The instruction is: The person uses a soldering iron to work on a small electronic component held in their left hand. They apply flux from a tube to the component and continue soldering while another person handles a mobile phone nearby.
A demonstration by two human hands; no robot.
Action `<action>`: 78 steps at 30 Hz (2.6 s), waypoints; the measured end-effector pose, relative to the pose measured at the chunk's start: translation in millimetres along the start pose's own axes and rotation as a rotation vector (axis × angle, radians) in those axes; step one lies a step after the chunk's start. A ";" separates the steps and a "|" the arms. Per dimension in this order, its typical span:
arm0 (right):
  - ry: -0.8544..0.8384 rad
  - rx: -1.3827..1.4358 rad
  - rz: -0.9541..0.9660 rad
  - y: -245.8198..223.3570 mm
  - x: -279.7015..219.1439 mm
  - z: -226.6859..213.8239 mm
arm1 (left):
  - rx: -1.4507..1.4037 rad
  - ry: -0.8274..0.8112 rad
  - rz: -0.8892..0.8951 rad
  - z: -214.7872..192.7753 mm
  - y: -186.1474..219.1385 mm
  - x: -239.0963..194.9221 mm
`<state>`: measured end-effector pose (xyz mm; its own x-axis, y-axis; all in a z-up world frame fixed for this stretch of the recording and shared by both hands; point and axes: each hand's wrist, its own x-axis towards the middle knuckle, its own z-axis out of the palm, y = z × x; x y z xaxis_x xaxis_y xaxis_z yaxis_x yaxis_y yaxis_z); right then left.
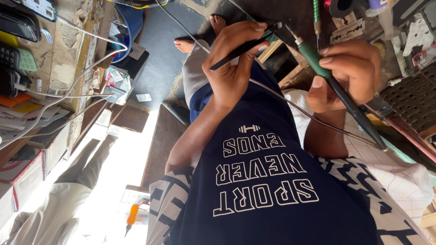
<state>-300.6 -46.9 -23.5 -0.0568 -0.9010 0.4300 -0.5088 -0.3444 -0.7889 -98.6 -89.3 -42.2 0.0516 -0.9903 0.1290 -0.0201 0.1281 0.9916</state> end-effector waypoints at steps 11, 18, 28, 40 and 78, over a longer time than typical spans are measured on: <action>-0.055 -0.053 0.048 -11.3 4.3 1.2 | 0.060 -0.033 0.062 -2.0 2.7 3.5; -0.047 -0.047 0.013 -7.9 4.5 2.5 | 0.074 -0.040 0.078 -2.0 -0.4 4.5; -0.066 -0.073 -0.006 -4.7 6.0 0.0 | 0.078 -0.049 0.073 -2.5 0.0 5.6; -0.087 -0.089 -0.023 -3.6 7.9 -0.4 | 0.076 -0.037 0.092 0.0 0.3 8.2; -0.102 -0.006 -0.047 10.2 4.1 -8.0 | 0.082 -0.033 0.087 -0.2 0.6 8.5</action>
<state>-312.9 -52.0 -26.2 0.0546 -0.9060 0.4197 -0.5143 -0.3858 -0.7659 -98.0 -97.7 -40.5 0.0131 -0.9770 0.2130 -0.1049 0.2105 0.9719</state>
